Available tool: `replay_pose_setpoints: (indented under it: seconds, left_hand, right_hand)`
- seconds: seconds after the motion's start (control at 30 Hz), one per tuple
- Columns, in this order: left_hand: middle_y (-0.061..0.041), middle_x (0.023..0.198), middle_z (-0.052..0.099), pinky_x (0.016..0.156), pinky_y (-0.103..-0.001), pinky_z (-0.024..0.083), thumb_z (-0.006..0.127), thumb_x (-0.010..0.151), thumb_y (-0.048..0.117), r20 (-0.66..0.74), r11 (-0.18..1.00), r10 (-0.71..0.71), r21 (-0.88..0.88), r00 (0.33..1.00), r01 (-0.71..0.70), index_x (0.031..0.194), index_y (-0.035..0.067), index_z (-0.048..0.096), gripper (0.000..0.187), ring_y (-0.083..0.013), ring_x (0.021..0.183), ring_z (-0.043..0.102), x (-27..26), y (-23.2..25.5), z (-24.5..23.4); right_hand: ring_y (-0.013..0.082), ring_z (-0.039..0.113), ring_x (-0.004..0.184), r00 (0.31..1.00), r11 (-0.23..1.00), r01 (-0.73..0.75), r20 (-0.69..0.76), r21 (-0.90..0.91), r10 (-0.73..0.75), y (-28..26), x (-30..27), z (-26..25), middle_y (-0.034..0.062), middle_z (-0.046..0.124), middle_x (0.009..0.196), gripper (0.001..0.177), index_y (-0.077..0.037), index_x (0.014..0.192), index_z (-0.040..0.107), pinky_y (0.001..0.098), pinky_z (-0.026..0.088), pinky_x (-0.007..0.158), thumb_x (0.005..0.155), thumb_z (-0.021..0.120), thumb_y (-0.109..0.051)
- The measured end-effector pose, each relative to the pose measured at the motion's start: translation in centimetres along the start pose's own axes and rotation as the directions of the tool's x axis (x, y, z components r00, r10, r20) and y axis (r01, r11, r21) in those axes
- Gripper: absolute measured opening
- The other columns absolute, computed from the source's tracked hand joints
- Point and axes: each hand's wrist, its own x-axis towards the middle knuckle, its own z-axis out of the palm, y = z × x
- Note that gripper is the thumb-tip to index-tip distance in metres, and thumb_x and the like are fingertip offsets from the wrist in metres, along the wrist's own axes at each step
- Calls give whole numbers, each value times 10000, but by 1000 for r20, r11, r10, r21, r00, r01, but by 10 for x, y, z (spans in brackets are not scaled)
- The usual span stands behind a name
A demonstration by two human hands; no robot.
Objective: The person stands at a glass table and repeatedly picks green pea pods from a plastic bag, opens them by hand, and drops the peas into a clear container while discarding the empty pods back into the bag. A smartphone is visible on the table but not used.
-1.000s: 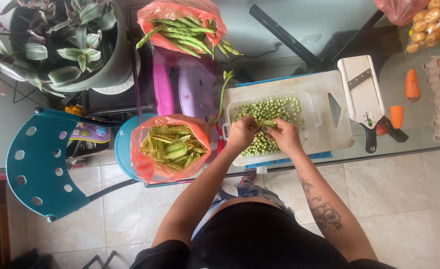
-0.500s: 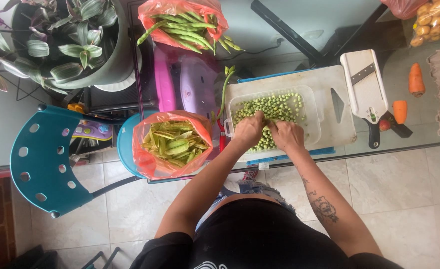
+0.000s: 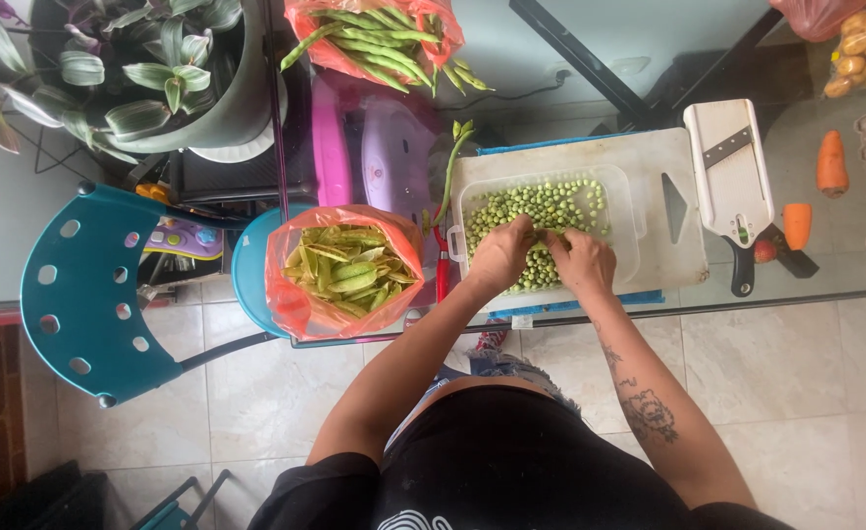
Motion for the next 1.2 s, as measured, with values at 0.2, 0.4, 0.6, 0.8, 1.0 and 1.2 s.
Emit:
replay_pose_setpoints:
  seconds: [0.2, 0.4, 0.6, 0.8, 1.0, 1.2]
  left_hand:
    - [-85, 798, 635, 704, -523, 578, 618, 971, 295, -117, 988, -70, 127, 991, 85, 1040, 234, 563, 107, -396, 778, 715, -43, 22, -74]
    - [-78, 723, 600, 639, -443, 557, 750, 837, 222, -351, 951, -56, 267, 935, 157, 884, 183, 597, 165, -350, 730, 680, -144, -1, -205]
    - [-126, 1277, 579, 1109, -512, 435, 887, 663, 315, -417, 708, -113, 603, 902, 367, 1273, 161, 588, 697, -341, 1271, 538, -149, -74, -215]
    - [-247, 1587, 393, 1206, -678, 179, 726, 693, 811, -256, 661, -461, 540, 849, 522, 1549, 197, 474, 1084, -450, 1528, 258, -134, -54, -230]
    - [-26, 853, 558, 884, -403, 481, 761, 810, 621, -613, 723, 102, 587, 784, 365, 843, 184, 663, 449, -266, 930, 614, -117, -54, -237]
    - [-54, 968, 670, 777, -389, 604, 699, 921, 279, -353, 988, 19, 153, 936, 38, 1265, 208, 658, 353, -287, 943, 721, -51, -17, -154]
  right_hand:
    - [273, 639, 1160, 904, 919, 288, -242, -268, -353, -19, -14, -6, 21, 688, 1055, 140, -110, 961, 742, 703, 161, 1188, 1065, 653, -138]
    - [216, 688, 1011, 738, 819, 541, -359, -190, -571, -25, 24, 39, -11, 734, 1005, 127, -197, 1061, 735, 580, 241, 1182, 947, 788, -182]
    - [260, 711, 1027, 706, 670, 699, 90, -250, -702, -159, 71, 100, 85, 762, 956, 148, -136, 1031, 754, 557, 255, 1214, 887, 725, -115]
    - [294, 757, 1022, 828, 685, 555, 387, -472, -405, -166, 99, 179, 145, 798, 880, 165, -121, 990, 716, 463, 116, 1275, 896, 582, -106]
    - [253, 753, 892, 865, 865, 501, -9, -7, -501, -159, 90, 151, 36, 772, 816, 267, -173, 933, 739, 541, 215, 1228, 714, 886, -134]
    - [195, 759, 954, 970, 860, 243, -116, 449, -213, -124, 27, 43, -19, 798, 961, 241, -218, 1103, 808, 344, 549, 979, 893, 818, -100]
